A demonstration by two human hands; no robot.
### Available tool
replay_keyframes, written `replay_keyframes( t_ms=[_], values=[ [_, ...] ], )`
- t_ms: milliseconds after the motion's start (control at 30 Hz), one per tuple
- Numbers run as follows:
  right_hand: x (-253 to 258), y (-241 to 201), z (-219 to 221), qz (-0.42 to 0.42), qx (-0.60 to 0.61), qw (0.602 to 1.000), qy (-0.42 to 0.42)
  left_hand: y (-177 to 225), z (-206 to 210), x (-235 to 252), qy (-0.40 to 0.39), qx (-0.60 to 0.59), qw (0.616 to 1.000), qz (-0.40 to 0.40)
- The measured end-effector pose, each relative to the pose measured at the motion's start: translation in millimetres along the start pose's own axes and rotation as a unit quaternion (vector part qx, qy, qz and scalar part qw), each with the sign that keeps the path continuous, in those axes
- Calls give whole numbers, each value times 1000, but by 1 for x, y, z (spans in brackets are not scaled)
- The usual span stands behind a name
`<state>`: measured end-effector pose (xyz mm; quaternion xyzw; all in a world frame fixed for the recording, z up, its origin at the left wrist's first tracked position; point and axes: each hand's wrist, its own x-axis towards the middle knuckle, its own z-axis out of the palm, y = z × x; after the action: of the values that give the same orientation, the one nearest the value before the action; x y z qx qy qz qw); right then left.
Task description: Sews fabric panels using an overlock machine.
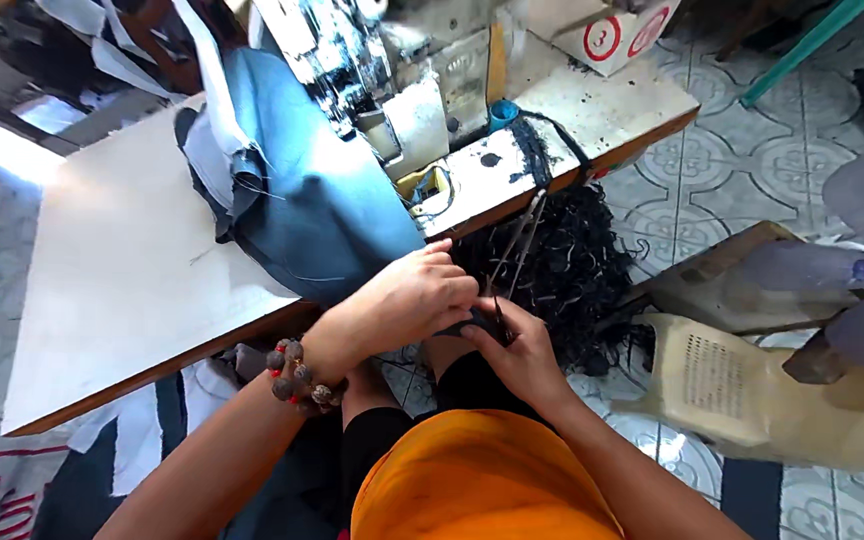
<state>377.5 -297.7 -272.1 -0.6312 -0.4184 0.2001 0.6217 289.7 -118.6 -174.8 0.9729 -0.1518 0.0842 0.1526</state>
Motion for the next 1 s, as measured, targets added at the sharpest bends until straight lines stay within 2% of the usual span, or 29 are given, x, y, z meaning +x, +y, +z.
replay_keyframes(
  t_ms=[100,233,300,367,433,500,700,833,933,1000],
  values=[
    [2,8,9,-8,3,1000,-23,-3,6,-5,12,-14,1000,-4],
    [-7,1,21,95,106,989,-51,-14,6,-15,53,-23,998,-3],
    [-11,1,24,115,142,982,-53,-28,-11,-24,139,48,986,-77],
    [-12,6,27,94,137,985,-50,-47,-39,-33,190,132,948,-217],
    [-11,12,31,95,135,985,-50,-61,-59,-41,162,176,905,-352],
    [-4,16,36,106,146,982,-46,-72,-66,-44,123,188,885,-408],
    [48,12,54,73,119,990,-37,-86,-86,-46,88,139,890,-425],
    [90,6,66,49,117,991,-40,-73,-63,-32,177,276,892,-310],
    [119,-4,74,73,141,986,-46,-52,-42,-32,155,287,885,-333],
    [139,-11,79,100,162,981,-45,-64,-43,-39,167,231,900,-329]
  ],
)
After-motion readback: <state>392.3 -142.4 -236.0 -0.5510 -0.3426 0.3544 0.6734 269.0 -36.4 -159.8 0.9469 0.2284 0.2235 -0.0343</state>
